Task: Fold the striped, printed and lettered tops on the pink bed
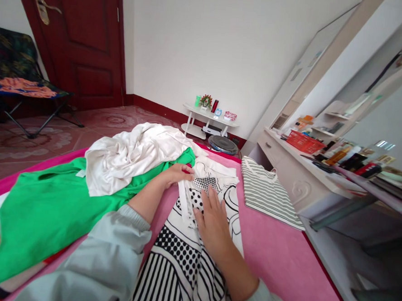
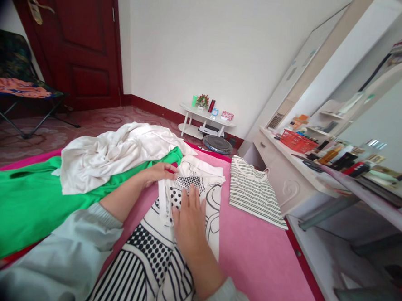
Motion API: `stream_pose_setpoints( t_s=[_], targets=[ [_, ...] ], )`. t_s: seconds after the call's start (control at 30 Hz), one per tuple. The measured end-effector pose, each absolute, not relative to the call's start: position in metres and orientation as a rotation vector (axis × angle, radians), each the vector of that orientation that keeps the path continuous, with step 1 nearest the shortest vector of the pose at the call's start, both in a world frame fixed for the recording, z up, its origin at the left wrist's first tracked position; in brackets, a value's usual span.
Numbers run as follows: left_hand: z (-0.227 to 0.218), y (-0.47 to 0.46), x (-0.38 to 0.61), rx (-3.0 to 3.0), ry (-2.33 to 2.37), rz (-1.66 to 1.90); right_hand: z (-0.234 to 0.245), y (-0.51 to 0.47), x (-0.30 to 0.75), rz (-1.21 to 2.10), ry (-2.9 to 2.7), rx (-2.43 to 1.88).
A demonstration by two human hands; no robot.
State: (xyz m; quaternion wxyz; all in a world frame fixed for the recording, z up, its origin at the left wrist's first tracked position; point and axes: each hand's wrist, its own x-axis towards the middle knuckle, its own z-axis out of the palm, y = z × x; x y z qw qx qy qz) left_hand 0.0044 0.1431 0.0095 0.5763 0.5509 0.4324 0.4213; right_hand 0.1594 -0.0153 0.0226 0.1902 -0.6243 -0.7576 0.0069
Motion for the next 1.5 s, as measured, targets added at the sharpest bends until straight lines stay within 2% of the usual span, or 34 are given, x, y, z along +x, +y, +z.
stream_pose_setpoints(
  t_s=[0.23, 0.4, 0.53, 0.6, 0.77, 0.83, 0.93, 1.17, 1.37, 1.5],
  targets=[
    [0.023, 0.136, 0.006, 1.288, 0.994, 0.879, 0.038, -0.028, 0.141, 0.015, -2.151, -1.581],
    [0.055, 0.119, 0.014, 1.319, 0.884, 0.763, 0.036, -0.004, 0.179, 0.453, -1.536, -1.516],
    [0.071, 0.108, 0.024, 1.367, 0.662, 0.468, 0.03, 0.016, 0.214, 0.543, -1.184, -1.452],
    [0.065, 0.109, 0.033, 1.444, 0.679, 0.466, 0.027, 0.021, 0.222, 0.549, -1.159, -1.456],
    [0.029, 0.112, 0.061, 1.944, 0.964, 0.878, 0.028, 0.02, 0.218, 0.274, -1.345, -1.379],
    [0.019, 0.106, 0.07, 2.196, 0.973, 0.909, 0.031, 0.018, 0.214, 0.158, -1.472, -1.348],
    [0.013, 0.095, 0.075, 2.422, 1.023, 0.841, 0.026, 0.019, 0.214, 0.112, -1.622, -1.378],
    [0.008, 0.082, 0.071, 2.547, 1.088, 0.612, -0.001, 0.031, 0.224, 0.183, -1.66, -1.66],
    [0.007, 0.057, 0.064, 2.691, 1.121, 0.347, 0.006, 0.026, 0.216, -0.065, -1.926, -1.625],
    [0.015, 0.041, 0.052, 2.709, 1.097, 0.189, 0.012, 0.019, 0.21, -0.09, -2.075, -1.641]
  ],
)
